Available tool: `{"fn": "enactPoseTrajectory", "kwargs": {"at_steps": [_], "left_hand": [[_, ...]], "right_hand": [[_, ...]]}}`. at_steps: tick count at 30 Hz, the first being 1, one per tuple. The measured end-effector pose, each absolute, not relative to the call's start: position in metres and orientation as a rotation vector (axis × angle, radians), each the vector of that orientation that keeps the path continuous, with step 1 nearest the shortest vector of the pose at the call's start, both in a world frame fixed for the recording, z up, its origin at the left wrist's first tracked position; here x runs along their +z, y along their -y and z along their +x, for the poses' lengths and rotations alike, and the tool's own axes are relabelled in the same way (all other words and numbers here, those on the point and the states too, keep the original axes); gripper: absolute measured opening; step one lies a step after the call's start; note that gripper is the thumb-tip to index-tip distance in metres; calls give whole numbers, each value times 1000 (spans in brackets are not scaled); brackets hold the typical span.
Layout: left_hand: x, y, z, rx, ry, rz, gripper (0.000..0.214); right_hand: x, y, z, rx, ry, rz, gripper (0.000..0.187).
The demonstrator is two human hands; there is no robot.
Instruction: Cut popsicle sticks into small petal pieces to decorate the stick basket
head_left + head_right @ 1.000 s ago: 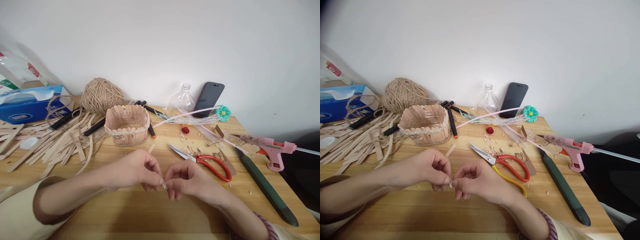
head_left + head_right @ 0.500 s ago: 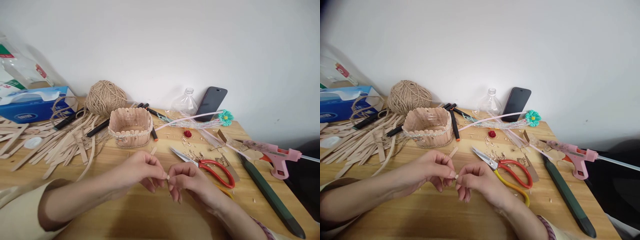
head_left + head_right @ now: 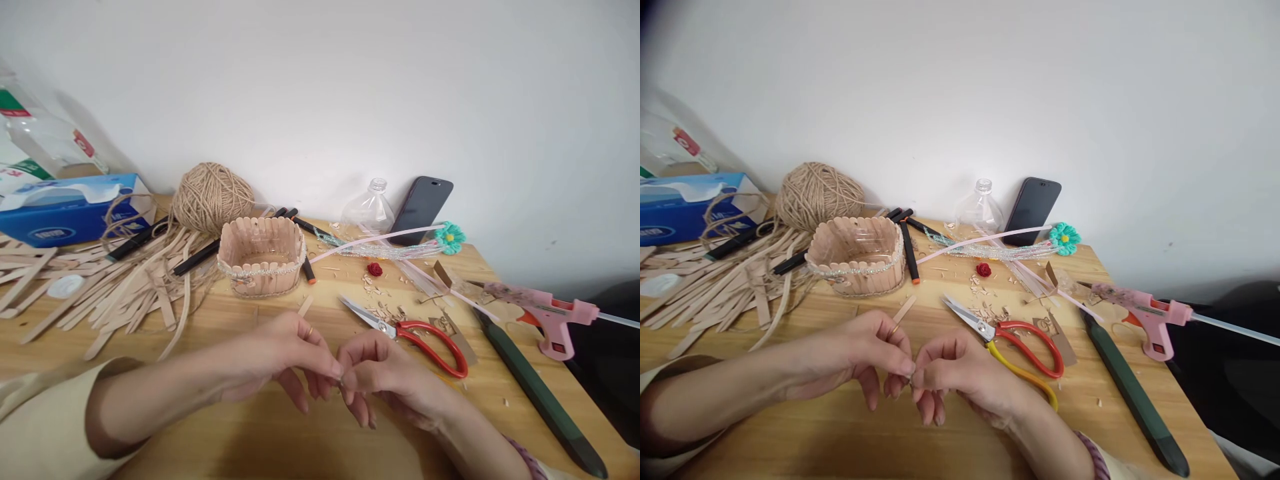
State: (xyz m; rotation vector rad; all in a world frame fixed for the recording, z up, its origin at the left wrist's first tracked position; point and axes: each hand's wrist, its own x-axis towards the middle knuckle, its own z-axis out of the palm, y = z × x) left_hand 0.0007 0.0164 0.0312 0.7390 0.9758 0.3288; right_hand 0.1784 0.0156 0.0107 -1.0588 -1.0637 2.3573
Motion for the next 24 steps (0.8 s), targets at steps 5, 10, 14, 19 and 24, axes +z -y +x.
{"fn": "enactPoseTrajectory", "kwargs": {"at_steps": [5, 10, 14, 19, 24], "left_hand": [[30, -15, 2, 320, -931, 803, 18], [29, -13, 2, 345, -897, 847, 15], [35, -12, 1, 554, -913, 855, 17], [39, -9, 3, 773, -922, 872, 16], [48, -3, 4, 951, -930, 888, 13]], "right_hand": [[15, -15, 179, 2345, 1166, -1064, 7], [33, -11, 186, 2165, 1489, -1161, 8], [30, -4, 219, 950, 2018, -1566, 22], [-5, 7, 258, -126, 2271, -1673, 23], [-24, 18, 265, -355, 2314, -1641, 30]]}}
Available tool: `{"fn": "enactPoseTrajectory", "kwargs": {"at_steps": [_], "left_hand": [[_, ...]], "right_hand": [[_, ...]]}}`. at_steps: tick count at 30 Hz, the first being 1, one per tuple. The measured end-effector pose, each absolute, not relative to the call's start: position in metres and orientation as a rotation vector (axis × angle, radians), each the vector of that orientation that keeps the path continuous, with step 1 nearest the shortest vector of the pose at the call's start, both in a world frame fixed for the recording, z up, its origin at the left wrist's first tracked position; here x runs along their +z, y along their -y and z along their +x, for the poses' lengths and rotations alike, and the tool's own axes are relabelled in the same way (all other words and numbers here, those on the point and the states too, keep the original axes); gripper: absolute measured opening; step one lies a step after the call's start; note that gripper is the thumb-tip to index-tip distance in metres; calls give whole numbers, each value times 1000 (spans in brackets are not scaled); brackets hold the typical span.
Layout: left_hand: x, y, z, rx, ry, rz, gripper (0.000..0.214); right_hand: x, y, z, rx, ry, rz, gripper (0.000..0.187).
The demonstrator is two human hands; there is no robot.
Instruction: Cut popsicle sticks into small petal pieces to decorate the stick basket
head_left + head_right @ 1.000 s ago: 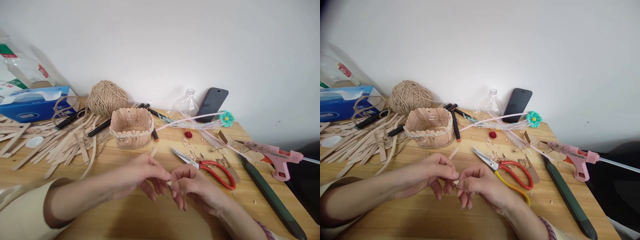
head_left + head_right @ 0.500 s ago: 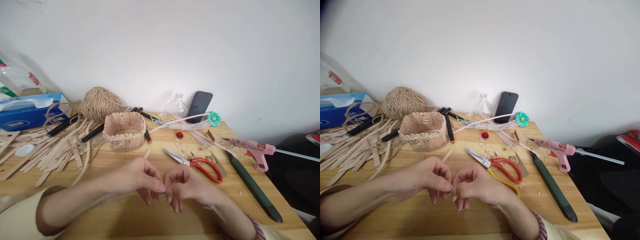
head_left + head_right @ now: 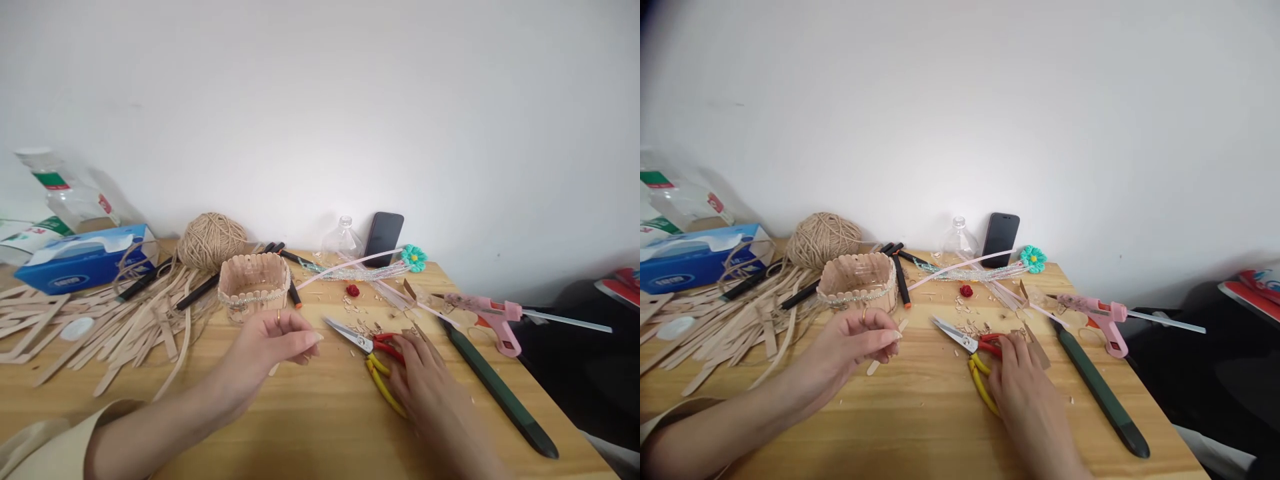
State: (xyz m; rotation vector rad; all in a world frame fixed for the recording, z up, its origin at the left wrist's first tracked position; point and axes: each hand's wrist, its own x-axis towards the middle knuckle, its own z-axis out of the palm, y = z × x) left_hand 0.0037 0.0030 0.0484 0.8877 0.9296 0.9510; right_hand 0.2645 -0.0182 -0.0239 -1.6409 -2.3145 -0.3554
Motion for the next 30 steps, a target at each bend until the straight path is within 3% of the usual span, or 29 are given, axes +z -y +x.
{"fn": "enactPoseTrajectory", "kwargs": {"at_steps": [7, 14, 21, 30], "left_hand": [[56, 2, 6, 1094, -930, 819, 16], [58, 4, 13, 1232, -877, 773, 15], [64, 9, 27, 1386, -841, 804, 13], [65, 13, 35, 1480, -838, 840, 7]], "right_hand": [[-34, 21, 269, -239, 2258, -1583, 37], [-13, 13, 258, 407, 1711, -1716, 21], [15, 33, 212, 1321, 1492, -1127, 48], [12, 38, 180, 1354, 1617, -1033, 52]]}}
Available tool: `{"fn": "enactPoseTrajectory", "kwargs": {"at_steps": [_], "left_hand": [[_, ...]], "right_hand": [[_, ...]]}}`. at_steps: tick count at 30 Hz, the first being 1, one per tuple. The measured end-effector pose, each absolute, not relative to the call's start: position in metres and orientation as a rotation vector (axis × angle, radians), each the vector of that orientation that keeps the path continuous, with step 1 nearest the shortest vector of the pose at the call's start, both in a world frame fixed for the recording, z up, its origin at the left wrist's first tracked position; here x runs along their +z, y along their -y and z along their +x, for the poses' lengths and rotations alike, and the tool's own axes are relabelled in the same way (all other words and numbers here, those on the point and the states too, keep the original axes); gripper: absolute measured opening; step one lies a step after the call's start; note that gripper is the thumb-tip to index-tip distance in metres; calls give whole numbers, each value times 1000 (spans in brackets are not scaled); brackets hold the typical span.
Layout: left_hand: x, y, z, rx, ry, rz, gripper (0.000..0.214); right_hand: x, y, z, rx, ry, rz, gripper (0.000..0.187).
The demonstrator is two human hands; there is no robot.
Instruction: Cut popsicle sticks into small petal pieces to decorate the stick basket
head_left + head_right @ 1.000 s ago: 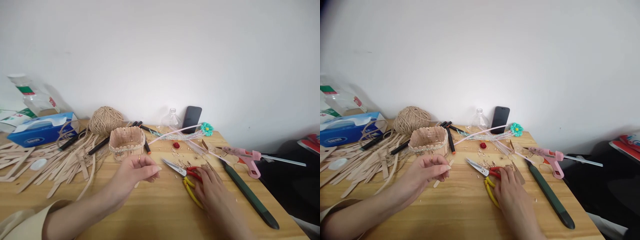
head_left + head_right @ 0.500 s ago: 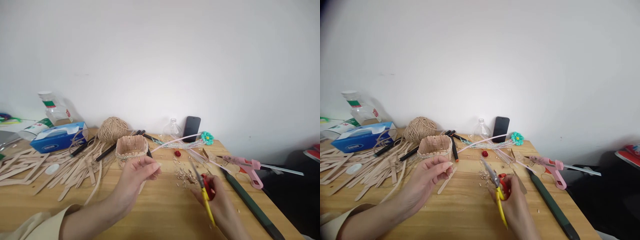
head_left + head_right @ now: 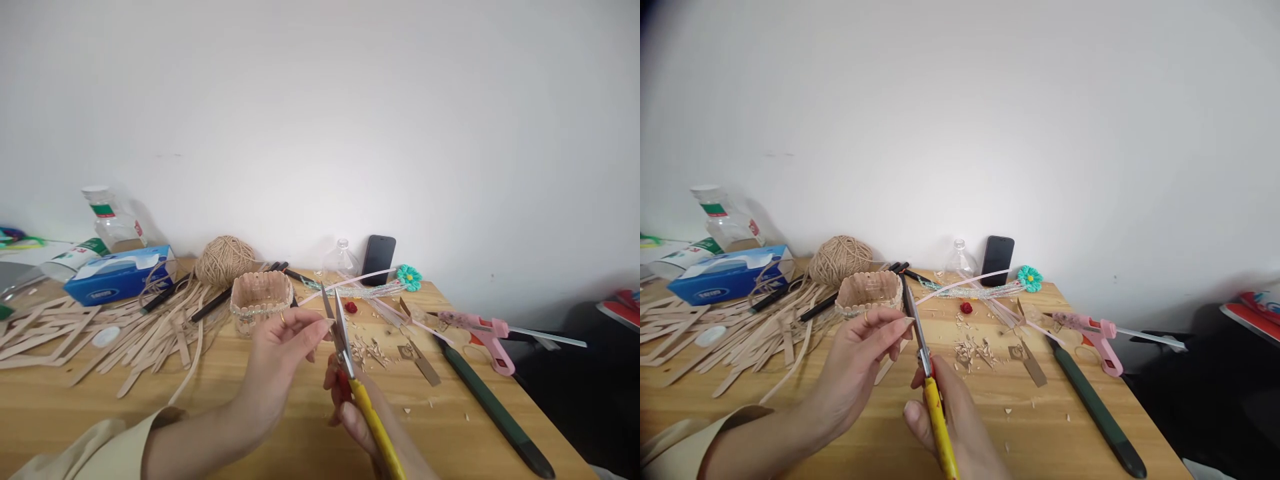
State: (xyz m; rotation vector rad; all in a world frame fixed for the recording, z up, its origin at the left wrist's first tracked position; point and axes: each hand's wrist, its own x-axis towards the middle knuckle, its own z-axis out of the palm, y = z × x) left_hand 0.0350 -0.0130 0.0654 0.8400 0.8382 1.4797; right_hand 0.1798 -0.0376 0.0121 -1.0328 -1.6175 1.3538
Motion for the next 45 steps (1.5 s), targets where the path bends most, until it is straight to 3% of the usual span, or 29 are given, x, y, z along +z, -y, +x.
{"fn": "enactPoseTrajectory", "kwargs": {"at_steps": [8, 22, 45], "left_hand": [[61, 14, 38, 1481, -866, 882, 8], [63, 15, 39, 1458, -835, 866, 9], [65, 18, 37, 1442, -943, 999, 14]], "right_hand": [[3, 34, 175, 1153, 1691, -1066, 47], [14, 36, 174, 1188, 1729, -1094, 45], [32, 31, 161, 889, 1797, -1158, 43]]}}
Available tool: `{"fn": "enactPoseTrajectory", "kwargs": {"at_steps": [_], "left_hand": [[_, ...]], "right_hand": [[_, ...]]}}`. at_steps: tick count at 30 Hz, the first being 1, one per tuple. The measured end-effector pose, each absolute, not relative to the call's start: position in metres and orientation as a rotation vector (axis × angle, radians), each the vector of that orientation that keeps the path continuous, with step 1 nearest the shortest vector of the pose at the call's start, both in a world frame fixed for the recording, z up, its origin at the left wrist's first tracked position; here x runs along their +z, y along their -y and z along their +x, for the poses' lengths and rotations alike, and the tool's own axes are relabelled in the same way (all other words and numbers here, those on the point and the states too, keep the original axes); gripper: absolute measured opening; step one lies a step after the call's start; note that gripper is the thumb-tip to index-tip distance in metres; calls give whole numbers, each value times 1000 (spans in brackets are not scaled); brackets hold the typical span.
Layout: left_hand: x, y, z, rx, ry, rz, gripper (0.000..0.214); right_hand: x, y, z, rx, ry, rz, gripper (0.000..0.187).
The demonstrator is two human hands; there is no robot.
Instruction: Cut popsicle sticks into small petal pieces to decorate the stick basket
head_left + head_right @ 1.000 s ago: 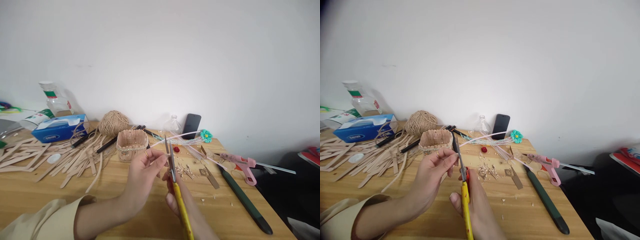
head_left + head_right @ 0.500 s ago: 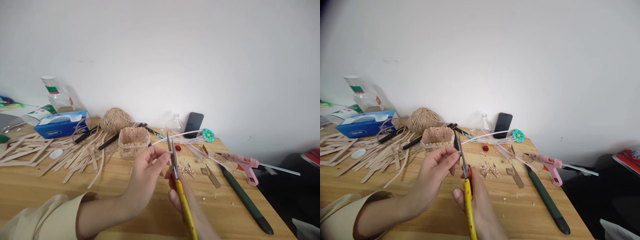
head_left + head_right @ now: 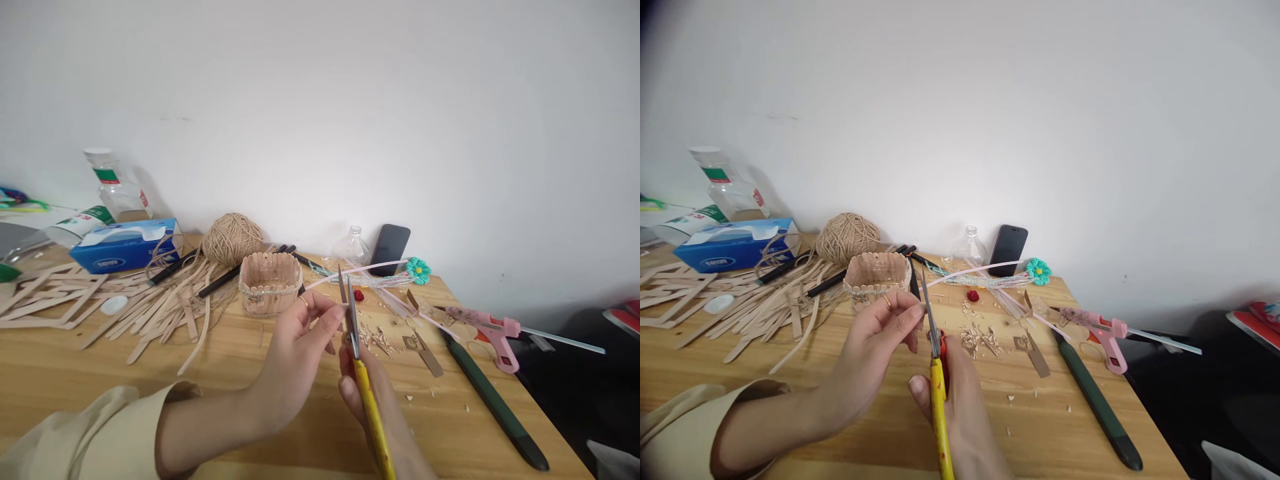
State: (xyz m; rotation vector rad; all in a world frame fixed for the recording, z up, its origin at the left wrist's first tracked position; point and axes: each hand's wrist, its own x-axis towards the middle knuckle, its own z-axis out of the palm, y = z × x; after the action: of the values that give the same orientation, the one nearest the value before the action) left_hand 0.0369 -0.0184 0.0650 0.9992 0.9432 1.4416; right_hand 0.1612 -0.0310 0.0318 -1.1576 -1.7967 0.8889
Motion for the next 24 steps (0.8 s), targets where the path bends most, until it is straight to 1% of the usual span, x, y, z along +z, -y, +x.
{"fn": "enactPoseTrajectory", "kwargs": {"at_steps": [4, 11, 15, 24], "left_hand": [[64, 17, 36, 1421, -893, 998, 14], [66, 14, 33, 1394, -833, 1012, 11], [67, 14, 32, 1385, -815, 1011, 9], [64, 13, 33, 1360, -845, 1002, 9]], "right_hand": [[29, 31, 163, 879, 1809, -1158, 47], [31, 32, 170, 954, 1786, -1262, 58], [36, 33, 174, 946, 1809, -1291, 57], [43, 36, 180, 1049, 1861, -1338, 58]]}}
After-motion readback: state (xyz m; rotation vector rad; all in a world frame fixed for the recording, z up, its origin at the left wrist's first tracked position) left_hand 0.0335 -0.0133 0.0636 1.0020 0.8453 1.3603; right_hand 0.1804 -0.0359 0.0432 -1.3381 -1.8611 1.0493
